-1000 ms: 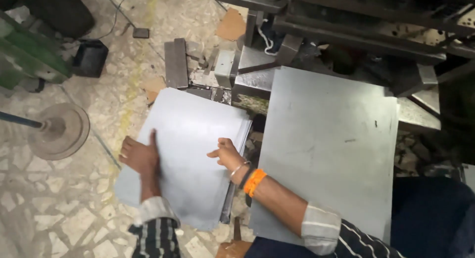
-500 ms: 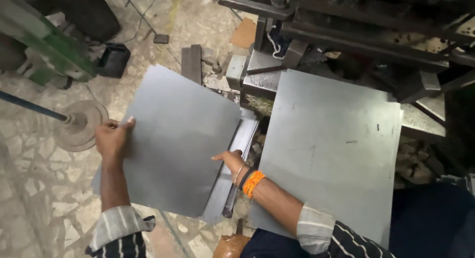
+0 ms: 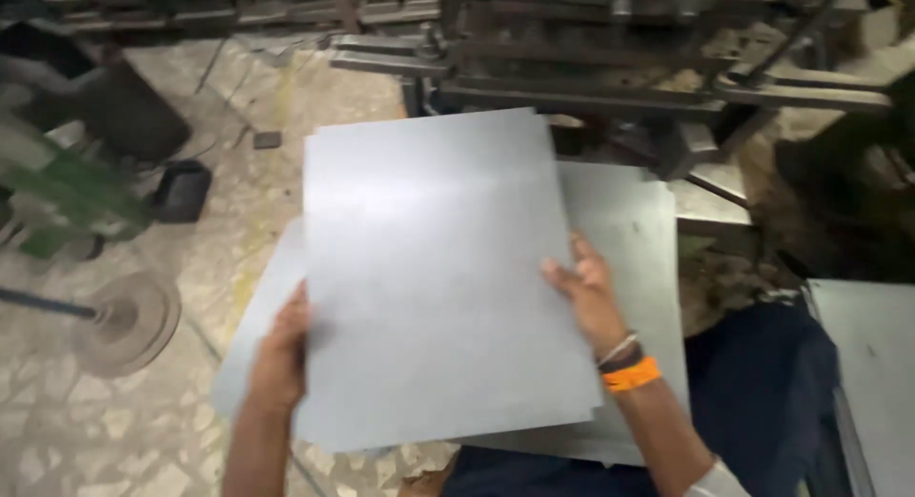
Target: Picking up metal sheets, placing them into a power press stamping machine to punch holes, and stacking the finished parts.
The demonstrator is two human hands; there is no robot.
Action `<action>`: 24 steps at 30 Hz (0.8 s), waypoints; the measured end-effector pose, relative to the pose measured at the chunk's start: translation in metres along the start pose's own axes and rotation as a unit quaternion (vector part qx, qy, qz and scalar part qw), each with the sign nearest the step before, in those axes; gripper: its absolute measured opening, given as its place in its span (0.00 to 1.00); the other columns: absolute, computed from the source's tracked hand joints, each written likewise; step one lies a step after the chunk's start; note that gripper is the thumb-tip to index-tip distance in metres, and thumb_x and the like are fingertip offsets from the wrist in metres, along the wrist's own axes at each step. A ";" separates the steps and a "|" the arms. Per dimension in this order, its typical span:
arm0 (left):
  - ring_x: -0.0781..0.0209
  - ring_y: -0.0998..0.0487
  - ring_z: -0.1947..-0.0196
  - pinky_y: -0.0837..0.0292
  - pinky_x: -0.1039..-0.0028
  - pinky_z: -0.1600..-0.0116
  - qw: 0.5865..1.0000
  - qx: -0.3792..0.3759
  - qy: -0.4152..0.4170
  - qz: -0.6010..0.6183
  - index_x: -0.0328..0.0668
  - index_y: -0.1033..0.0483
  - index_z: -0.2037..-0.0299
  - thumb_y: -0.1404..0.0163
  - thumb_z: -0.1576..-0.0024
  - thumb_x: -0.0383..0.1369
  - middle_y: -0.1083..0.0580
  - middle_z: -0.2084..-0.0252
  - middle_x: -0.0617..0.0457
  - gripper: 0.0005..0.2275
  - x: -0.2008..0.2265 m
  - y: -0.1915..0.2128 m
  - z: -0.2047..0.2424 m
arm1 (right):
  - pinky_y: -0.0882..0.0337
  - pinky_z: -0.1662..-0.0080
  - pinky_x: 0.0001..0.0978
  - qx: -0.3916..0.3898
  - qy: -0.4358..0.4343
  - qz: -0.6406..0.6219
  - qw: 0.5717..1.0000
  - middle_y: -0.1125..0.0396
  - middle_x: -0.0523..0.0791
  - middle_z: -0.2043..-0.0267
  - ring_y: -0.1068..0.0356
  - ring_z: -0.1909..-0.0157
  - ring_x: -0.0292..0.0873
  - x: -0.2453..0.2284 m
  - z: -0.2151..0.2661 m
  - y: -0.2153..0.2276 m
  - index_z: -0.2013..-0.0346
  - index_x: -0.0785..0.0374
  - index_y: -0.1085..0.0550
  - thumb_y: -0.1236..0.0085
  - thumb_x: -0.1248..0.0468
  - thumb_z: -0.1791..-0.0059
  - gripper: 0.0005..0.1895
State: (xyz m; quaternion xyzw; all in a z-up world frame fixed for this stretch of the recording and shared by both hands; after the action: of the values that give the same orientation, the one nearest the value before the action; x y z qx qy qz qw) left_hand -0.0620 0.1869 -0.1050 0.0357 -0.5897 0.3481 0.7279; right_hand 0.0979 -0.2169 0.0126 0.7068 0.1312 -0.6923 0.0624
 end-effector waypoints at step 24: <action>0.62 0.19 0.68 0.23 0.73 0.60 0.959 -0.114 -0.034 -0.255 0.49 0.18 0.50 0.29 0.59 0.38 0.21 0.67 0.54 0.24 0.031 -0.325 -0.151 | 0.28 0.54 0.26 0.124 -0.012 0.054 0.991 0.27 0.41 0.62 0.27 0.61 0.34 -0.020 -0.170 0.212 0.48 0.58 0.23 0.32 0.63 0.59 0.24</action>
State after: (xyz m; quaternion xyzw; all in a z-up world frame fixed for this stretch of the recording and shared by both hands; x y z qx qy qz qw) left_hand 0.2440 0.0258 -0.0072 0.1137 -0.6210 0.0795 0.7714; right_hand 0.3192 -0.3763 0.0189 0.7069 0.0049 -0.7072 0.0131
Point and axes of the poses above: each hand's wrist, its own z-axis away from the middle knuckle, its own y-axis out of the back of the hand, x = y × z, the point moved 8 cm from there along -z, towards the middle knuckle
